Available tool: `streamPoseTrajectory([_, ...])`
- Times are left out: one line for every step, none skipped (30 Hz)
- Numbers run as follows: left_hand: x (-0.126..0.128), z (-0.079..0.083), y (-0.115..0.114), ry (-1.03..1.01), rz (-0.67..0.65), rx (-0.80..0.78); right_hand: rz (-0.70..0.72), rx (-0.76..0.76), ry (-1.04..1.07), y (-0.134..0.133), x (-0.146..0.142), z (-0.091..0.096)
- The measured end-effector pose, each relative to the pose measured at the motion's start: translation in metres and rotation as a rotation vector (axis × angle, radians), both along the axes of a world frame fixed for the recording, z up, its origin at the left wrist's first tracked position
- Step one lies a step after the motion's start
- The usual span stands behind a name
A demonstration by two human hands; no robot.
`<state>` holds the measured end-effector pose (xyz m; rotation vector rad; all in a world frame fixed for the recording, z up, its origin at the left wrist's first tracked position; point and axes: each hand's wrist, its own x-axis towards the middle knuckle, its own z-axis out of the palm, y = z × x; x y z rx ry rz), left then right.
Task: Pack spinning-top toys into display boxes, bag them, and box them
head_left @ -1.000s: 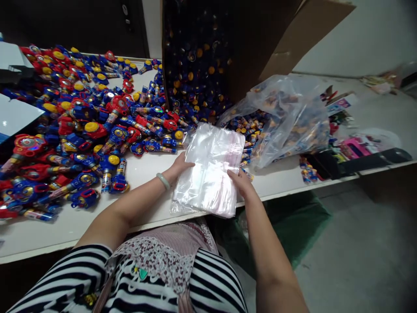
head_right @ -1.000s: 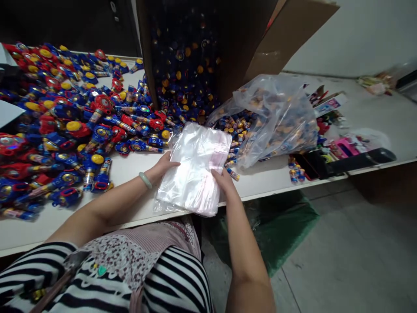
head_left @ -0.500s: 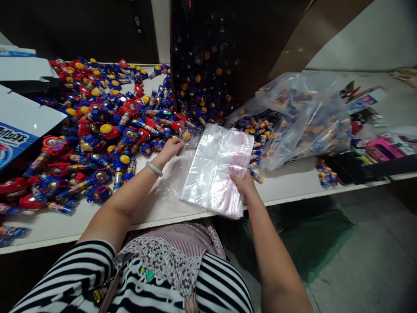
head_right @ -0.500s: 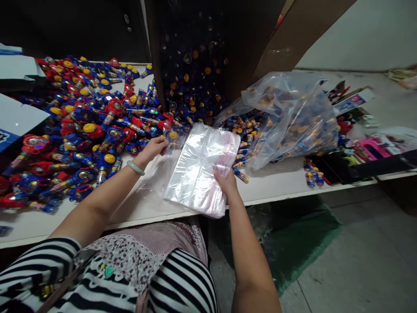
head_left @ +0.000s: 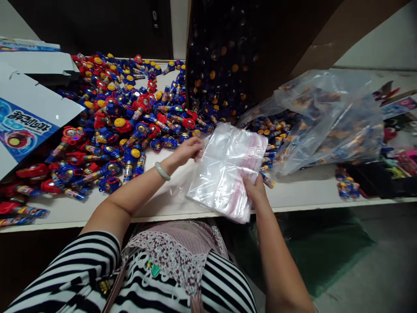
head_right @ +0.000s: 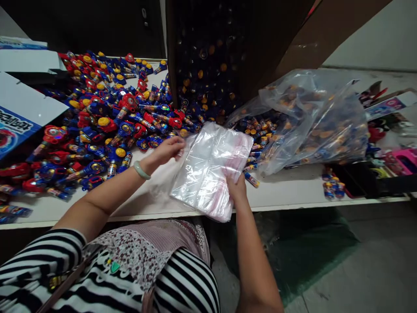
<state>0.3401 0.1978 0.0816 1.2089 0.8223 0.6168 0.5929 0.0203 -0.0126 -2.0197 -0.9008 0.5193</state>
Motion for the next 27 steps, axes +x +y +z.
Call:
streamPoseTrajectory([0.018,-0.005,-0.013,0.002,-0.068,-0.012,-0.022,-0.039,-0.007,-0.001,-0.007,0.008])
streamPoseTrajectory([0.036,-0.011,-0.025,0.03,-0.129,-0.017,-0.037,-0.082,-0.03,-0.002,-0.015,0.017])
streamPoseTrajectory([0.054,-0.019,-0.037,0.075,-0.18,-0.02,-0.039,-0.124,-0.067,-0.002,-0.024,0.025])
streamPoseTrajectory([0.07,-0.026,-0.047,0.124,-0.22,-0.025,-0.026,-0.161,-0.117,-0.002,-0.033,0.033])
streamPoseTrajectory([0.084,-0.034,-0.055,0.169,-0.247,-0.034,-0.004,-0.196,-0.17,-0.002,-0.042,0.04])
streamPoseTrajectory([0.094,-0.041,-0.061,0.203,-0.262,-0.047,0.018,-0.232,-0.214,-0.001,-0.05,0.045])
streamPoseTrajectory([0.101,-0.046,-0.063,0.223,-0.279,-0.062,0.034,-0.273,-0.249,0.0,-0.057,0.048])
streamPoseTrajectory([0.106,-0.05,-0.062,0.231,-0.304,-0.078,0.039,-0.315,-0.282,0.001,-0.063,0.05])
streamPoseTrajectory([0.107,-0.052,-0.059,0.238,-0.34,-0.099,0.033,-0.357,-0.314,0.001,-0.067,0.05])
streamPoseTrajectory([0.107,-0.052,-0.053,0.237,-0.383,-0.114,0.024,-0.391,-0.341,0.002,-0.069,0.049])
streamPoseTrajectory([0.105,-0.05,-0.045,0.225,-0.425,-0.111,0.015,-0.414,-0.359,0.002,-0.07,0.048])
streamPoseTrajectory([0.101,-0.045,-0.035,0.206,-0.447,-0.083,0.008,-0.425,-0.365,0.002,-0.07,0.047])
streamPoseTrajectory([0.096,-0.04,-0.024,0.18,-0.431,-0.024,-0.001,-0.432,-0.358,0.002,-0.07,0.045])
streamPoseTrajectory([0.089,-0.034,-0.011,0.147,-0.37,0.064,-0.008,-0.436,-0.34,0.001,-0.068,0.044])
streamPoseTrajectory([0.08,-0.029,0.001,0.112,-0.265,0.175,-0.014,-0.437,-0.316,0.0,-0.067,0.043])
streamPoseTrajectory([0.069,-0.026,0.012,0.089,-0.126,0.293,-0.019,-0.435,-0.292,-0.001,-0.065,0.043])
streamPoseTrajectory([0.056,-0.025,0.021,0.092,0.015,0.393,-0.025,-0.431,-0.268,-0.002,-0.064,0.043])
streamPoseTrajectory([0.041,-0.027,0.026,0.127,0.129,0.459,-0.031,-0.421,-0.242,-0.003,-0.062,0.042])
streamPoseTrajectory([0.027,-0.031,0.028,0.201,0.185,0.472,-0.039,-0.402,-0.212,-0.004,-0.06,0.042])
streamPoseTrajectory([0.014,-0.038,0.026,0.291,0.171,0.423,-0.056,-0.373,-0.181,-0.005,-0.057,0.041])
streamPoseTrajectory([0.003,-0.047,0.021,0.369,0.109,0.331,-0.081,-0.333,-0.147,-0.005,-0.055,0.04])
streamPoseTrajectory([-0.005,-0.056,0.013,0.414,0.026,0.227,-0.114,-0.279,-0.103,-0.004,-0.052,0.038])
streamPoseTrajectory([-0.009,-0.064,0.004,0.409,-0.05,0.137,-0.15,-0.21,-0.031,-0.002,-0.048,0.036])
streamPoseTrajectory([-0.009,-0.072,-0.005,0.351,-0.103,0.07,-0.181,-0.138,0.063,0.0,-0.045,0.033])
streamPoseTrajectory([-0.006,-0.077,-0.013,0.256,-0.134,0.018,-0.198,-0.074,0.169,0.002,-0.042,0.031])
streamPoseTrajectory([0.0,-0.081,-0.02,0.15,-0.146,-0.031,-0.199,-0.027,0.275,0.005,-0.039,0.029])
streamPoseTrajectory([0.007,-0.082,-0.025,0.053,-0.149,-0.086,-0.187,0.002,0.368,0.007,-0.038,0.028])
